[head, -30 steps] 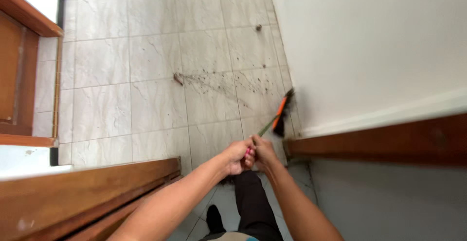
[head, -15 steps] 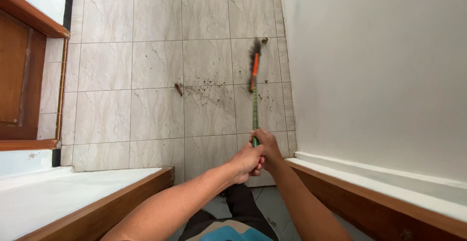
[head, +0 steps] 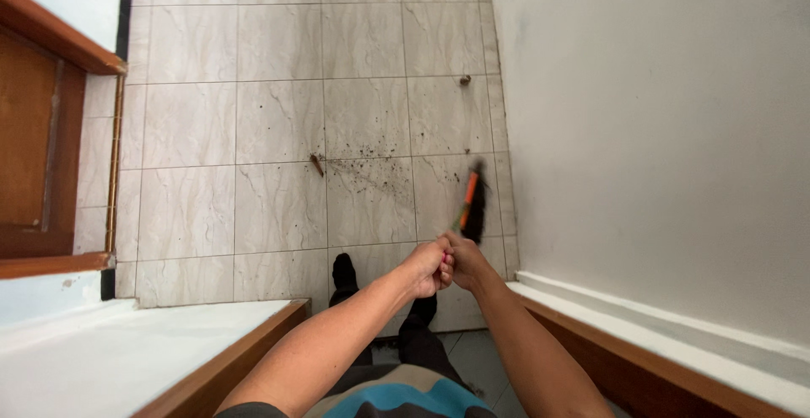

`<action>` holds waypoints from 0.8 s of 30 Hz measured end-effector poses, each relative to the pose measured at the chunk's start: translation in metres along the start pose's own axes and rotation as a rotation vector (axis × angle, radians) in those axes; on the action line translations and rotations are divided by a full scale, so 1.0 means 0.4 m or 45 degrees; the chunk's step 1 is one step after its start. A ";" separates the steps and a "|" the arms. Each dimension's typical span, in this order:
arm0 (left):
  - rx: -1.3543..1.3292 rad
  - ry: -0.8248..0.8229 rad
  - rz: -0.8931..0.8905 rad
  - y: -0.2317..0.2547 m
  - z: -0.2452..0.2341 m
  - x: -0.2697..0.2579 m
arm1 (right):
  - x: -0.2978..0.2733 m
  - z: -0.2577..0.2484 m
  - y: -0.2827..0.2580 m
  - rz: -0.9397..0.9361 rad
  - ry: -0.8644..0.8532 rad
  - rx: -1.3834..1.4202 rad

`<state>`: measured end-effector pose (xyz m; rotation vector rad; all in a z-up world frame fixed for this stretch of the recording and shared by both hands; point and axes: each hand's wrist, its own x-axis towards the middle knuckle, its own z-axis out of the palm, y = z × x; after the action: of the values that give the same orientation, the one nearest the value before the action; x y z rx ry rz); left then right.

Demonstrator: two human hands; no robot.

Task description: The person sweeps debris and dust on a tiled floor using a broom, moving the pile toward a doorway.

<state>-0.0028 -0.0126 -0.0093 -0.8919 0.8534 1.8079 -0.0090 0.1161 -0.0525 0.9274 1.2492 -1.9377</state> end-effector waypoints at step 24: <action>0.169 -0.219 -0.092 0.239 -0.091 0.084 | 0.090 0.157 -0.117 -0.136 0.153 0.131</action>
<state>-0.0939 -0.0614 -0.0392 -0.6643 0.8104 1.7165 -0.0800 0.0687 -0.0413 1.0622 1.3010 -2.0722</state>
